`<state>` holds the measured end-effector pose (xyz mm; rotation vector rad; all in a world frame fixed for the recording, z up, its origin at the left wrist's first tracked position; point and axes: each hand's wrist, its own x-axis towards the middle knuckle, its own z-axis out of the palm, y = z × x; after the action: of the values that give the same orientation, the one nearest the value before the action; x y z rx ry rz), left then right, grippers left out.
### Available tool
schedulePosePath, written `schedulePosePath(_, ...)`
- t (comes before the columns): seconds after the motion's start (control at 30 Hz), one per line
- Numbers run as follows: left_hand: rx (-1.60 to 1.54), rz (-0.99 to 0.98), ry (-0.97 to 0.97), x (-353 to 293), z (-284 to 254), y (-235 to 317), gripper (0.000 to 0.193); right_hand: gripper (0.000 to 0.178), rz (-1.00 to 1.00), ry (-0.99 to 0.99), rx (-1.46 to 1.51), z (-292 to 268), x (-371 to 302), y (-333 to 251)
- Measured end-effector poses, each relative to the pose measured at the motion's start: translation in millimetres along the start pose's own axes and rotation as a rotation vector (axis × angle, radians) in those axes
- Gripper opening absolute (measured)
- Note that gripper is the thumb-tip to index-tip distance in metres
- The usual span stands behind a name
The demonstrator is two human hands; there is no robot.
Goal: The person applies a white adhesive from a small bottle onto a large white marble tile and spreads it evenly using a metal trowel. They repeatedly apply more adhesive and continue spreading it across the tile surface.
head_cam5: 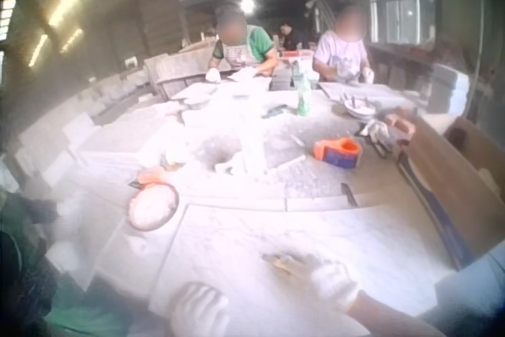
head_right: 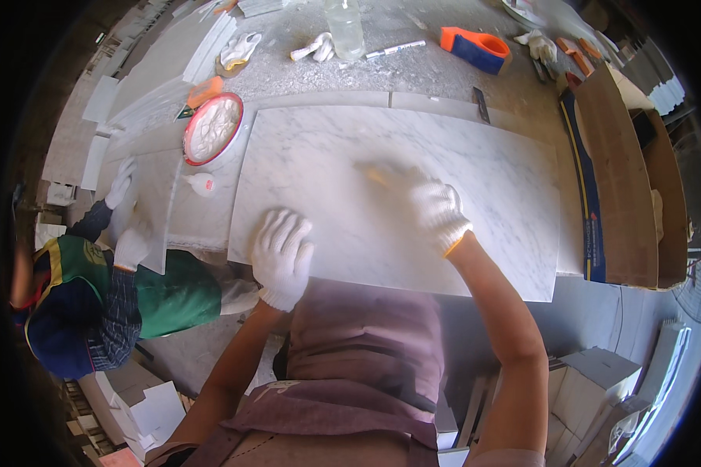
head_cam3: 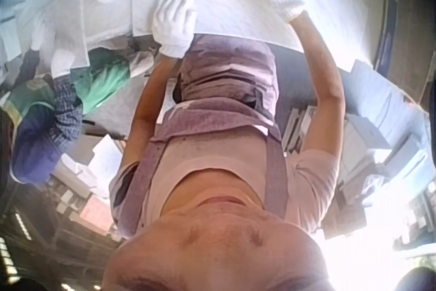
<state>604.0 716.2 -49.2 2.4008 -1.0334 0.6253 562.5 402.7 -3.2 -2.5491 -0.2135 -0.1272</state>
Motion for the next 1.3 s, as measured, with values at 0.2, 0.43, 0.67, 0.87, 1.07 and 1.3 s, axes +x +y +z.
schedulePosePath(0.2, -0.022, -0.004, 0.008, 2.7, -2.0, 1.9, 0.034, 0.049, -0.090, 0.024, 0.063, 1.1, 10.8, 3.1)
schedulePosePath(0.43, 0.042, -0.049, -0.010, 1.0, -0.2, 4.0, 0.032, 0.060, 0.023, -0.121, 0.070, -3.7, 6.9, -2.3)
schedulePosePath(0.67, 0.078, -0.002, -0.039, 8.8, -8.4, 11.8, 0.034, 0.058, -0.167, 0.137, -0.011, 17.3, -2.2, 8.5)
schedulePosePath(0.87, 0.084, 0.035, -0.078, 9.7, -21.4, 5.8, 0.034, 0.048, -0.256, 0.123, 0.100, 16.6, 16.7, 18.6)
schedulePosePath(1.07, 0.081, 0.014, 0.100, -5.1, -9.5, 4.2, 0.041, 0.050, 0.118, -0.093, 0.010, 15.5, 12.9, -1.9)
schedulePosePath(1.3, 0.064, 0.070, 0.049, 10.5, -21.7, 3.9, 0.035, 0.061, -0.179, 0.022, -0.120, 6.0, 11.2, -9.1)
